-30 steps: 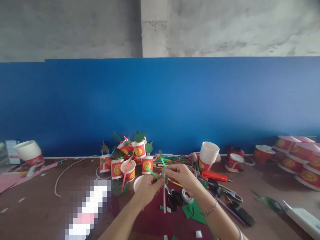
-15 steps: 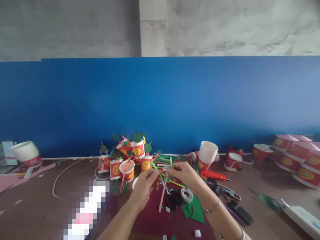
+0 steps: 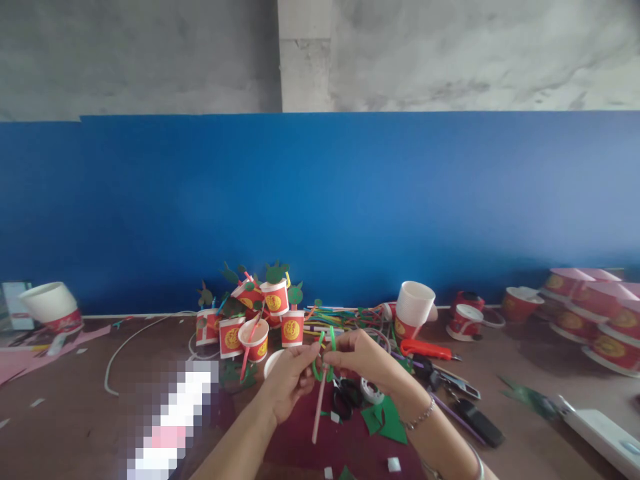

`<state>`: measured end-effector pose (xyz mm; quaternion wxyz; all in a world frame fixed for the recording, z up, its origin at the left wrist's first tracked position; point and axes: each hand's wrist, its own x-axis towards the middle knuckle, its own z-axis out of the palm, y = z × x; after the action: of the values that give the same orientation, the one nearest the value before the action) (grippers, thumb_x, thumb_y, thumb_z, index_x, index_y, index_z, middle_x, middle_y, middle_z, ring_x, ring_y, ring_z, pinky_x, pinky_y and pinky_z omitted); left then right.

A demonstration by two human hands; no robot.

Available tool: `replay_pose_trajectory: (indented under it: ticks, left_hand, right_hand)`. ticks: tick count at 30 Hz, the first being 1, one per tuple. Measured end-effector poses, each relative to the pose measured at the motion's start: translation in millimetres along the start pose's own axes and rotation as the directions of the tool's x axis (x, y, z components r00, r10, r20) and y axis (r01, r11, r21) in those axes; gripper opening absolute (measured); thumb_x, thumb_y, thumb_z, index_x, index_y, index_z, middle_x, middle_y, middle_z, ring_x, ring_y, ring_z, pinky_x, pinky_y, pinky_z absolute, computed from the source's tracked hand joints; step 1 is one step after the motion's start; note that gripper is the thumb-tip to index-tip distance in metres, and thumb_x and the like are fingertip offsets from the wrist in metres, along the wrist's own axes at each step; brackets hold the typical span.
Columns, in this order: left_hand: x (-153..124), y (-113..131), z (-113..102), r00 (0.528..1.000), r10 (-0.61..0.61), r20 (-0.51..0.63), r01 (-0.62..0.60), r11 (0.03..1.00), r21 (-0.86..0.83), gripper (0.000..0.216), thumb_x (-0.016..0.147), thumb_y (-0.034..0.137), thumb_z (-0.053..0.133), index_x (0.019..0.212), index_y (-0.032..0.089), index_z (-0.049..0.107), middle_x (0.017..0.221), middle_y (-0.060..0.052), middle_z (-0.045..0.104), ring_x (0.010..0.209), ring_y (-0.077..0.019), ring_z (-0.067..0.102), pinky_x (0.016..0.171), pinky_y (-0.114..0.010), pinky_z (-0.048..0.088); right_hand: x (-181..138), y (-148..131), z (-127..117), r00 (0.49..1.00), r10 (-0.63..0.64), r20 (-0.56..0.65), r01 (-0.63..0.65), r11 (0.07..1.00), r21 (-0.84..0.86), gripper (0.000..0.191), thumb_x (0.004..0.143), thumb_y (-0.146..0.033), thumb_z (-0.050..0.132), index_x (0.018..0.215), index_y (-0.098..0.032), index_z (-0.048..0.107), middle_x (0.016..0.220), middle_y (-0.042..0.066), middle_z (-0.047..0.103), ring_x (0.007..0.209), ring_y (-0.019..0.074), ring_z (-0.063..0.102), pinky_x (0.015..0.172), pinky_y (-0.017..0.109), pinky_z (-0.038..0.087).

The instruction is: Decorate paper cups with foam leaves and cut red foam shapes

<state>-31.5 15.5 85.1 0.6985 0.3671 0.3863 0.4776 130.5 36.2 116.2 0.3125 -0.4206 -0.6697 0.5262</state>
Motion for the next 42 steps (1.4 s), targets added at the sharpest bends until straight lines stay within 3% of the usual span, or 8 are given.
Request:
replay_pose_trajectory:
  ticks: [6,25,29,31,34,36,39,42]
  left_hand:
    - [2,-5,3,0.996,0.087,-0.002,-0.087,0.992,-0.094,0.04,0.055,0.04,0.079,0.059,0.016,0.049,0.054,0.006,0.048,0.049,-0.0055,0.045,0.049,-0.018,0.036]
    - [-6,-1,8,0.999,0.035,0.03,-0.034,0.998,-0.047,0.035,0.062,0.041,0.075,0.063,0.014,0.053,0.054,0.004,0.049,0.048,-0.0055,0.045,0.047,-0.018,0.033]
    - [-6,13,1,0.985,0.171,-0.033,-0.165,0.977,0.137,0.037,0.066,0.048,0.068,0.065,0.017,0.049,0.054,0.005,0.047,0.048,-0.0077,0.044,0.048,-0.021,0.034]
    - [-8,26,-7,0.939,0.325,-0.111,-0.256,0.879,0.401,0.033,0.069,0.048,0.064,0.074,0.017,0.053,0.063,0.002,0.054,0.059,-0.0122,0.052,0.057,-0.025,0.04]
    - [-13,43,-21,0.859,0.506,-0.075,-0.252,0.546,0.799,0.043,0.063,0.042,0.068,0.097,0.019,0.056,0.105,-0.008,0.059,0.103,-0.0264,0.052,0.086,-0.037,0.039]
    - [-17,49,-28,0.906,0.424,0.008,-0.168,0.343,0.924,0.075,0.056,0.039,0.072,0.123,0.022,0.045,0.128,-0.012,0.047,0.123,-0.0328,0.036,0.097,-0.043,0.031]
    - [-18,47,-34,0.973,0.222,-0.066,0.038,0.128,0.991,0.111,0.043,0.033,0.077,0.139,0.017,0.024,0.143,-0.02,0.028,0.133,-0.0397,0.016,0.1,-0.049,0.026]
    - [-15,39,-35,0.987,0.131,-0.092,0.087,0.045,0.995,0.115,0.044,0.026,0.074,0.142,0.014,0.016,0.142,-0.023,0.027,0.13,-0.0419,0.024,0.096,-0.047,0.032]
  right_hand:
    - [0,-5,6,0.999,-0.015,-0.04,0.013,0.999,-0.04,0.029,0.065,-0.032,0.069,0.047,-0.015,0.054,0.04,-0.006,0.047,0.039,0.006,0.038,0.04,0.019,0.027]
    - [-3,-8,11,0.996,-0.093,0.015,0.092,0.993,0.08,0.019,0.067,-0.025,0.064,0.055,-0.014,0.054,0.046,-0.006,0.041,0.044,0.0055,0.033,0.043,0.02,0.023]
    - [-1,-7,5,0.998,-0.046,-0.033,0.051,0.986,0.158,0.015,0.068,-0.027,0.063,0.064,-0.013,0.06,0.047,-0.006,0.044,0.042,0.0049,0.03,0.041,0.02,0.02]
    - [1,-6,-2,0.991,-0.041,-0.125,0.063,0.983,0.175,0.018,0.068,-0.03,0.063,0.065,-0.013,0.061,0.048,-0.005,0.047,0.042,0.0051,0.031,0.04,0.02,0.02]
    - [2,-5,-13,0.953,-0.08,-0.292,0.135,0.976,0.173,0.021,0.068,-0.034,0.065,0.067,-0.014,0.061,0.05,-0.004,0.049,0.043,0.0055,0.033,0.041,0.02,0.023]
    - [3,-5,-17,0.922,-0.097,-0.376,0.166,0.974,0.154,0.021,0.069,-0.035,0.065,0.068,-0.014,0.061,0.049,-0.005,0.047,0.042,0.0058,0.033,0.041,0.02,0.023]
    - [4,-4,-16,0.877,-0.149,-0.457,0.222,0.969,0.11,0.023,0.071,-0.038,0.063,0.068,-0.015,0.06,0.049,-0.005,0.046,0.043,0.0067,0.033,0.041,0.021,0.024]
    - [4,-2,-9,0.838,-0.243,-0.489,0.298,0.954,0.035,0.024,0.073,-0.039,0.061,0.069,-0.015,0.059,0.055,-0.002,0.05,0.048,0.0084,0.038,0.044,0.021,0.029]
